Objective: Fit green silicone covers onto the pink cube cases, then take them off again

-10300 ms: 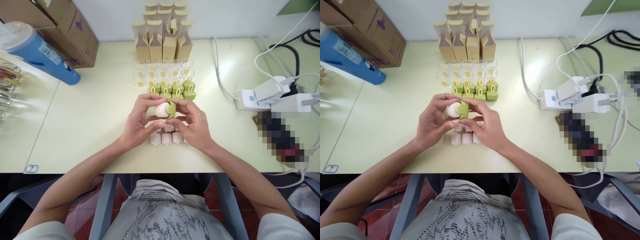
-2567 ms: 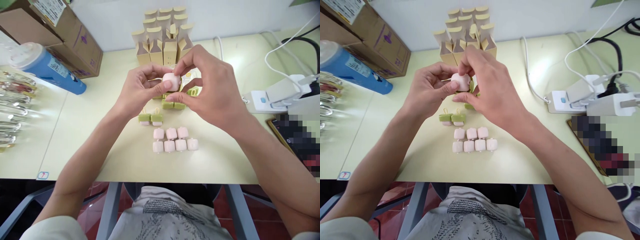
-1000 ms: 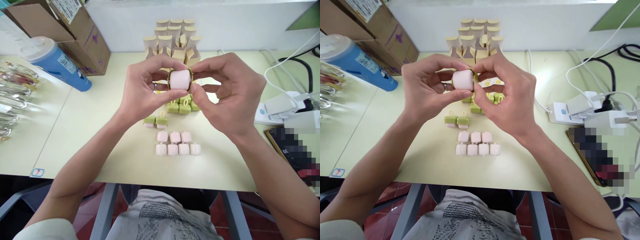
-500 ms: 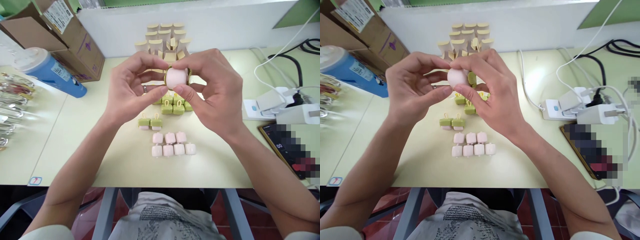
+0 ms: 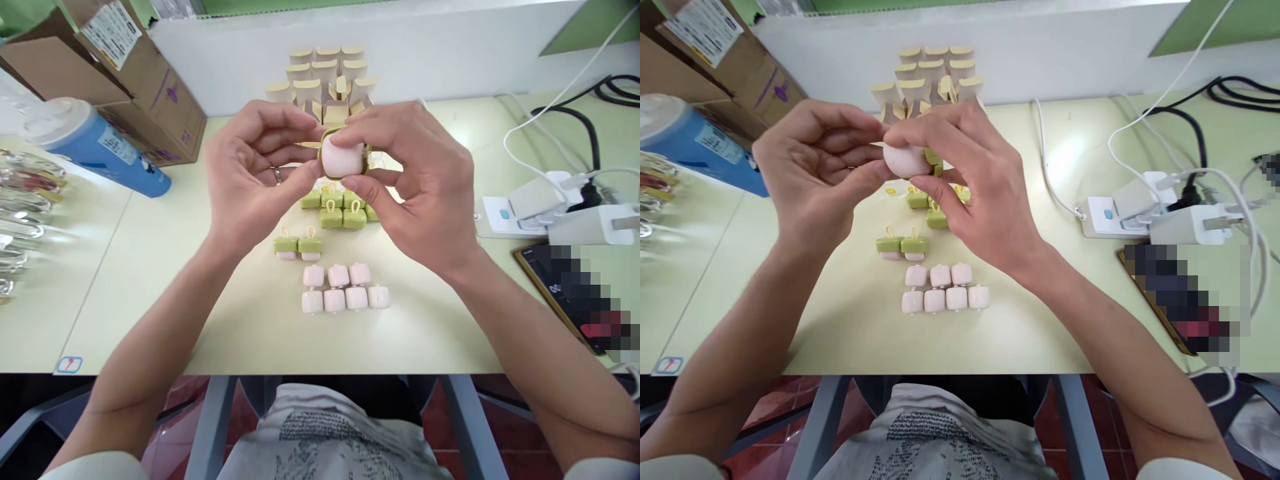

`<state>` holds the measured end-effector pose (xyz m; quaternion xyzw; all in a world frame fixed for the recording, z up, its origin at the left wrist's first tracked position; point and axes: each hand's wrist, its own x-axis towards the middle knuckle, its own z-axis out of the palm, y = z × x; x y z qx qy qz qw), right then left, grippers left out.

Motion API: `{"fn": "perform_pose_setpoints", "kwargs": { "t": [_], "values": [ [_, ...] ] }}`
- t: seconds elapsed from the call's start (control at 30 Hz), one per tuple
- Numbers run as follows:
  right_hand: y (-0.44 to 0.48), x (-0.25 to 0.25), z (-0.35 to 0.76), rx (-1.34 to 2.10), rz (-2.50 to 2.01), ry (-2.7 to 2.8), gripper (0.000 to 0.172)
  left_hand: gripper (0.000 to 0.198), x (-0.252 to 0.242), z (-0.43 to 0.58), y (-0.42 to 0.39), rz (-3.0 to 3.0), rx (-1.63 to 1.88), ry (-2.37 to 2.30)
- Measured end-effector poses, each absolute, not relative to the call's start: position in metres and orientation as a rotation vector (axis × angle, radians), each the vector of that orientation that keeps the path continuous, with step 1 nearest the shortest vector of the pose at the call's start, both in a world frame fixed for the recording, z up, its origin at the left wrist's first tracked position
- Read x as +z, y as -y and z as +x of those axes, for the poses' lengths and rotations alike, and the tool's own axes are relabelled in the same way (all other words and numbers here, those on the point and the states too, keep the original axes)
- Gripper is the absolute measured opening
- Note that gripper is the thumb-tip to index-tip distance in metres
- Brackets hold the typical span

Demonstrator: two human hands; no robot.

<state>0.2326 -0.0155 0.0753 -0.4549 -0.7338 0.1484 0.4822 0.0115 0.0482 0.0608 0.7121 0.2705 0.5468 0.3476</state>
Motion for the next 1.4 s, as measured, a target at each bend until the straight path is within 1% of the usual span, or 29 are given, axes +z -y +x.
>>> {"fn": "perform_pose_setpoints", "kwargs": {
  "t": [0.07, 0.13, 0.27, 0.33, 0.43, 0.47, 0.6, 0.73, 0.87, 0.9, 1.03, 1.1, 1.2, 1.3, 1.33, 1.4],
  "values": [
    [0.016, 0.073, 0.232, 0.368, -1.141, 1.787, 0.034, 0.062, 0.062, 0.012, -0.047, 1.856, 1.425, -0.705],
    [0.014, 0.070, 0.231, 0.372, -1.151, 1.789, 0.034, 0.058, 0.062, 0.012, -0.046, 1.879, 1.403, -0.737],
    [0.009, 0.067, 0.228, 0.397, -1.106, 1.783, 0.022, 0.043, 0.062, 0.013, -0.042, 1.908, 1.337, -0.835],
    [0.006, 0.066, 0.227, 0.403, -1.076, 1.755, 0.016, 0.036, 0.063, 0.015, -0.040, 1.909, 1.327, -0.808],
    [0.002, 0.064, 0.228, 0.414, -1.028, 1.705, 0.006, 0.036, 0.061, 0.019, -0.039, 1.889, 1.292, -0.680],
    [0.001, 0.063, 0.229, 0.427, -1.030, 1.701, 0.006, 0.038, 0.060, 0.020, -0.039, 1.877, 1.266, -0.670],
    [-0.004, 0.056, 0.233, 0.488, -1.026, 1.752, 0.022, 0.050, 0.054, 0.020, -0.046, 1.850, 1.172, -0.802],
    [-0.003, 0.058, 0.234, 0.560, -0.985, 1.790, 0.034, 0.061, 0.053, 0.015, -0.051, 1.850, 1.098, -0.765],
    [0.002, 0.067, 0.234, 0.703, -1.071, 1.763, 0.046, 0.060, 0.059, 0.012, -0.047, 1.795, 1.032, -0.747],
    [0.002, 0.068, 0.234, 0.720, -1.085, 1.746, 0.047, 0.060, 0.061, 0.013, -0.045, 1.769, 1.025, -0.754],
    [-0.002, 0.066, 0.237, 0.758, -1.107, 1.688, 0.041, 0.065, 0.068, 0.016, -0.040, 1.668, 0.977, -0.745],
    [-0.005, 0.063, 0.239, 0.797, -1.120, 1.688, 0.047, 0.066, 0.068, 0.016, -0.040, 1.642, 0.947, -0.731],
    [-0.007, 0.060, 0.240, 0.849, -1.124, 1.682, 0.059, 0.060, 0.067, 0.013, -0.044, 1.639, 0.931, -0.758],
    [-0.007, 0.060, 0.240, 0.871, -1.123, 1.687, 0.063, 0.057, 0.063, 0.010, -0.049, 1.617, 0.907, -0.810],
    [-0.007, 0.060, 0.240, 0.867, -1.124, 1.695, 0.062, 0.057, 0.062, 0.009, -0.051, 1.592, 0.892, -0.813],
    [-0.006, 0.064, 0.242, 0.837, -1.128, 1.724, 0.055, 0.055, 0.062, 0.006, -0.054, 1.551, 0.860, -0.798]
  ]
}}
